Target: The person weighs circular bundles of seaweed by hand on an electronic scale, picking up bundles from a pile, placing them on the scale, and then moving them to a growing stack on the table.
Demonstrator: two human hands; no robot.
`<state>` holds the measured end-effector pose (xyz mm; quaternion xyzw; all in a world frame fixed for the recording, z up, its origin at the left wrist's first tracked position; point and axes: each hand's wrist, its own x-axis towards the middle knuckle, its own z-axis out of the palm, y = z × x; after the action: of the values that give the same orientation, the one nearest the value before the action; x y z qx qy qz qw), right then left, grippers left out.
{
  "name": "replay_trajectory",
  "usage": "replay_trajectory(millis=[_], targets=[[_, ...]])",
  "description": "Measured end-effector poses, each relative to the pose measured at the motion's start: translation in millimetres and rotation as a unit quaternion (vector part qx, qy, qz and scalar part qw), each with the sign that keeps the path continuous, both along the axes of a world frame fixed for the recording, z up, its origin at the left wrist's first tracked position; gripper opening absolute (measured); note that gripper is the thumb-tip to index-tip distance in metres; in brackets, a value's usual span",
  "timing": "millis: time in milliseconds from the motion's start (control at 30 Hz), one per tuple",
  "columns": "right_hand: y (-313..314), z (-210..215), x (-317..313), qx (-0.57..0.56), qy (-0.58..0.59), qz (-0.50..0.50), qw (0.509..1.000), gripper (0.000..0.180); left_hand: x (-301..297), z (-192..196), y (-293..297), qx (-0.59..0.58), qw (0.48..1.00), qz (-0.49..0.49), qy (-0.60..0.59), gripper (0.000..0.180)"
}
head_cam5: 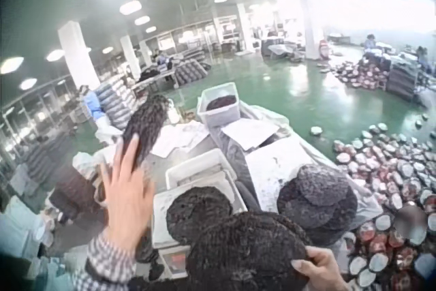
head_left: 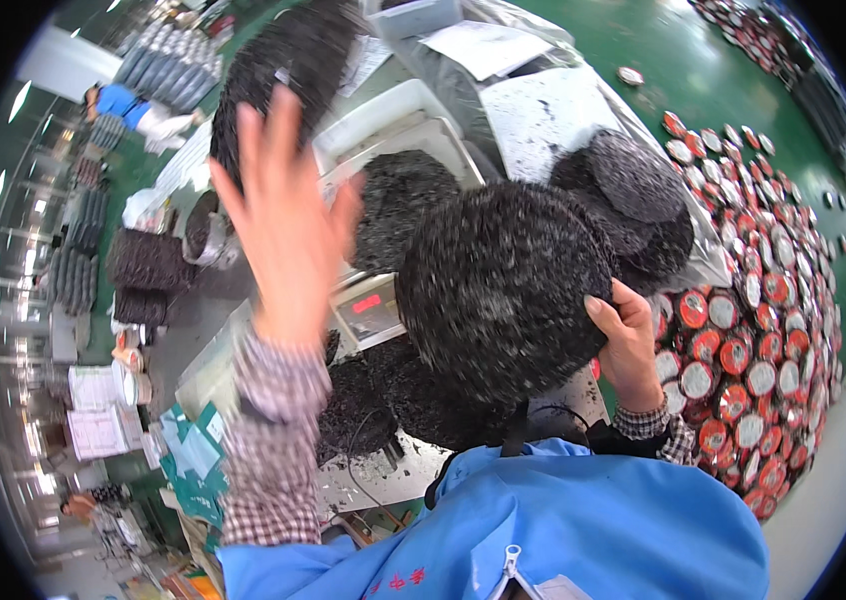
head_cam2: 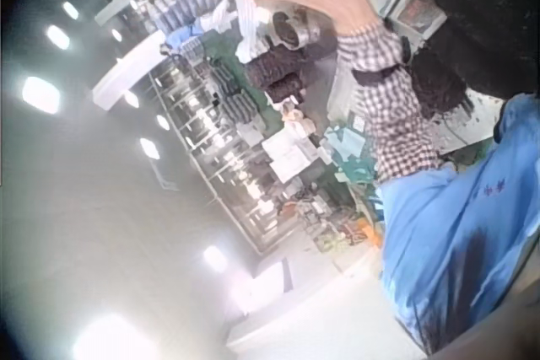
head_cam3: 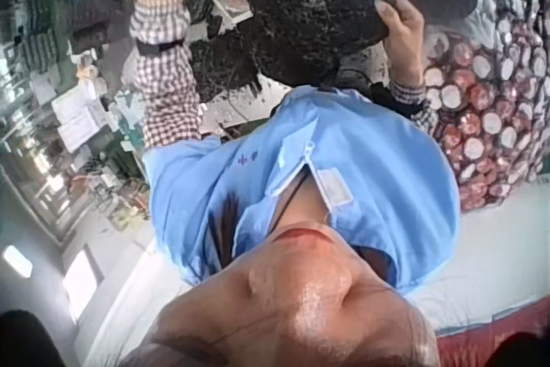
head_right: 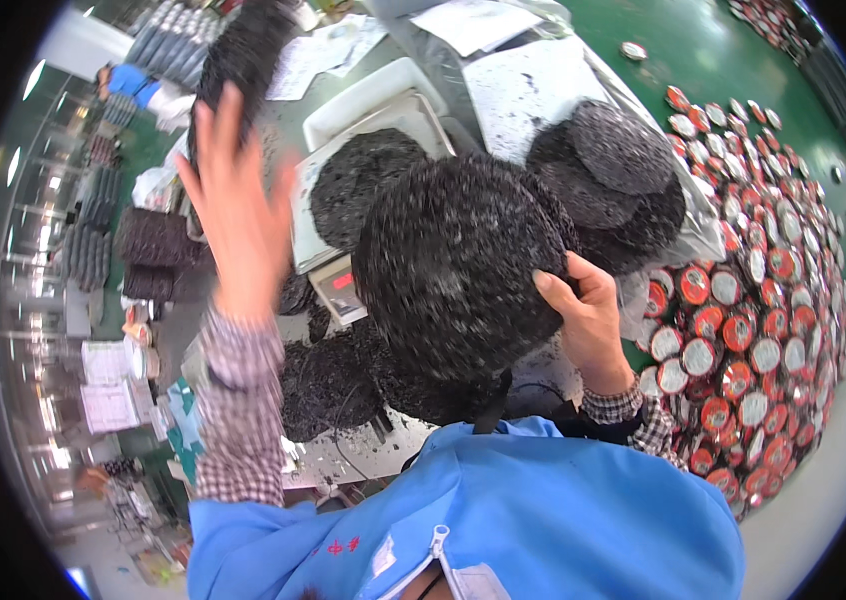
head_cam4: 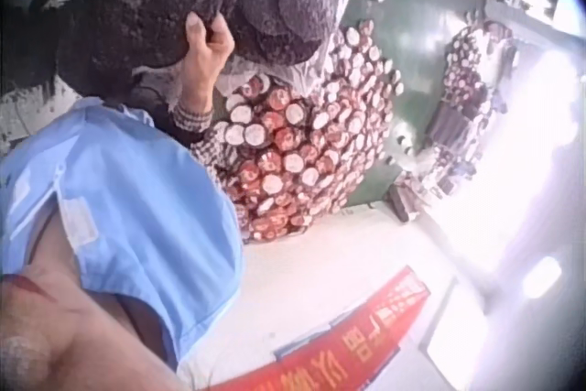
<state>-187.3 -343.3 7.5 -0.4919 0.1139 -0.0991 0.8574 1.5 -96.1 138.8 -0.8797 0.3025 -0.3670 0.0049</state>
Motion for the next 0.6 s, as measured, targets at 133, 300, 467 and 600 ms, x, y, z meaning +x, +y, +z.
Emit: replay_trajectory(millis=[133,300,467,600], targets=[[13.1,-3.8,-6.0,0.035,-0.088,0.047,0.994,0.030,-151.4,-53.0,-41.7,-0.040,0.900,-0.200,0.385,0.068],[39.0,-6.1,-8.7,0.143,-0.131,0.166,0.967,0.036,-181.3,-62.3,-2.5,-0.311,0.830,-0.201,0.416,0.053],[63.1,8.3,-10.6,0.134,-0.050,0.117,0.983,0.018,-204.5,-39.7,79.4,-0.731,0.660,-0.011,0.173,0.039],[57.2,-6.5,-17.1,0.126,-0.027,0.108,0.986,0.021,-210.9,-46.4,125.3,-0.866,0.494,0.057,0.050,0.038]])
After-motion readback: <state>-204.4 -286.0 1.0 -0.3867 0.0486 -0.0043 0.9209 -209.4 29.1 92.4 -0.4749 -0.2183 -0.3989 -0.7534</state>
